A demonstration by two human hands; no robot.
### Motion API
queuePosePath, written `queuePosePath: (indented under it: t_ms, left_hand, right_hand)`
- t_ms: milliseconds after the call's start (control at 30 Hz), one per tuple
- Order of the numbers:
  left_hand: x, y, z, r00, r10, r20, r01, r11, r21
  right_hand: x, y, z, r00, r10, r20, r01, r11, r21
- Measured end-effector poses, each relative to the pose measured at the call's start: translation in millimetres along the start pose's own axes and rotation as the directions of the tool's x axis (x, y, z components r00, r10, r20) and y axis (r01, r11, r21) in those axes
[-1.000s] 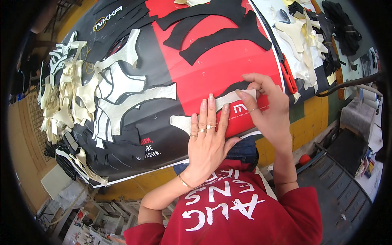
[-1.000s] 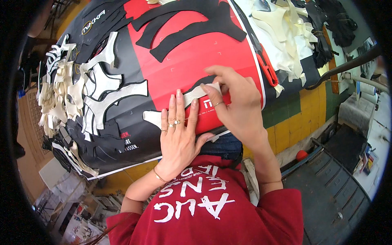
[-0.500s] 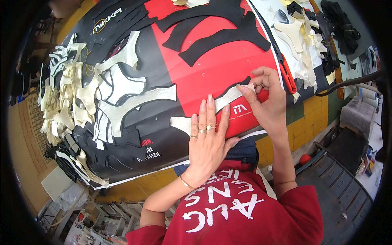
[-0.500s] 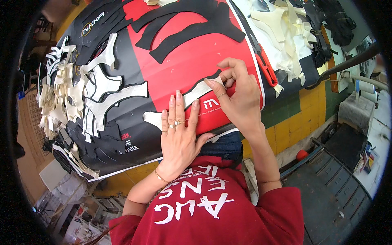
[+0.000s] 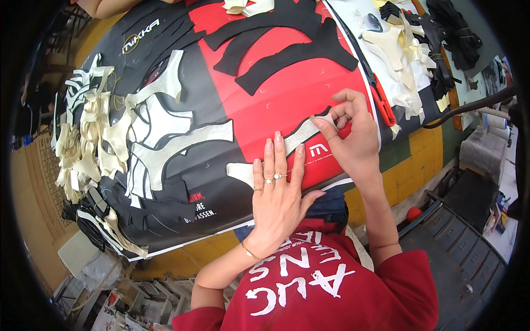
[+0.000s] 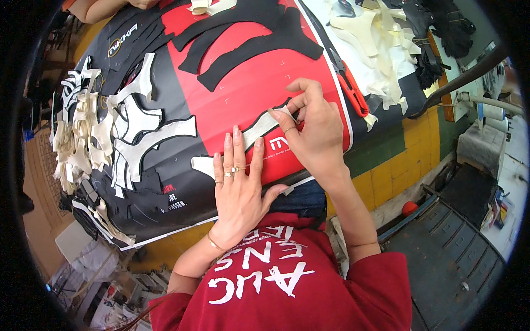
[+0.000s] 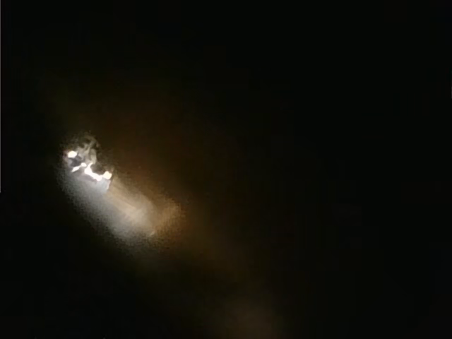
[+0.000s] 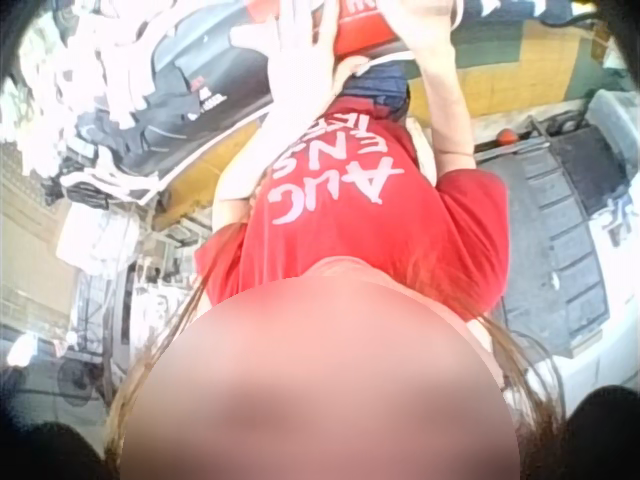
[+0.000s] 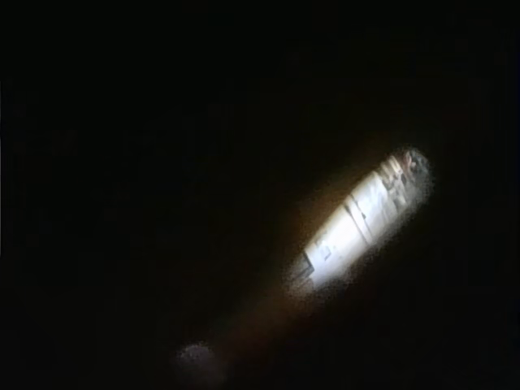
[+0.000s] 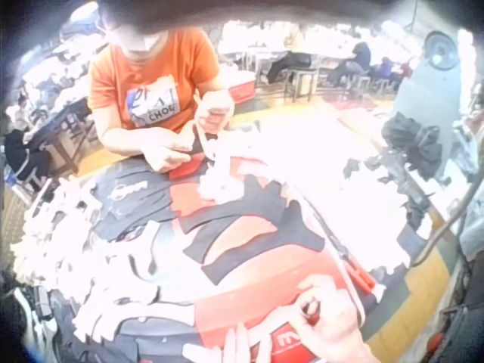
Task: The person repeatedly picks small off-white foam-like pieces from a pile and places them onto a red and black mat, aligning each piece by hand. The person handles the pieces one at a time, adjusting their position on the mat throughout the clip.
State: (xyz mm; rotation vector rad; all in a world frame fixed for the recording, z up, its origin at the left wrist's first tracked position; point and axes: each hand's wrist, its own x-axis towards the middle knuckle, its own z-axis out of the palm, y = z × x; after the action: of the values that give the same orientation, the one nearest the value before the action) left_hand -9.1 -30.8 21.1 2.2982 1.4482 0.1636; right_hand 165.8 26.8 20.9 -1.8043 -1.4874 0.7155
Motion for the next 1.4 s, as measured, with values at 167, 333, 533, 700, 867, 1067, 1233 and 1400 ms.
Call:
queuePosePath:
  t_ms: [167, 333, 533, 700, 867, 1067, 1233, 1400]
  left_hand:
    - [11, 13, 0, 0.993, -0.006, -0.116, 0.005, 1.000, -0.010]
    - [29, 15, 16, 0.997, 0.032, -0.076, -0.030, 0.999, 0.019]
    - [27, 12, 17, 0.998, 0.054, -0.033, -0.053, 0.998, 0.020]
    - [26, 10, 18, 0.998, 0.061, -0.032, -0.061, 0.998, 0.014]
    - [26, 10, 17, 0.995, 0.086, -0.054, -0.088, 0.995, -0.038]
    - [17, -5, 7, 0.988, 0.106, -0.108, -0.109, 0.994, -0.018]
    - [-13, -37, -8, 0.992, 0.001, -0.126, -0.009, 0.998, -0.058]
    - [-16, -42, -4, 0.982, 0.025, -0.188, -0.045, 0.994, -0.104]
  right_hand:
    - [0, 1, 0, 0.991, -0.034, -0.132, 0.019, 0.993, -0.112]
    - [2, 2, -5, 0.992, 0.060, -0.108, -0.063, 0.998, -0.018]
    - [3, 2, -7, 0.989, 0.092, -0.112, -0.099, 0.993, -0.057]
    - [-3, 6, -6, 0.980, -0.118, -0.159, 0.049, 0.923, -0.381]
    - [-10, 12, -5, 0.920, -0.356, -0.165, 0.227, 0.826, -0.516]
    - [-20, 7, -1, 0.872, -0.290, 0.394, 0.469, 0.722, -0.509]
    - [-24, 6, -1, 0.869, -0.259, 0.422, 0.480, 0.648, -0.591]
    - [-28, 0, 3, 0.879, -0.342, 0.333, 0.478, 0.637, -0.605]
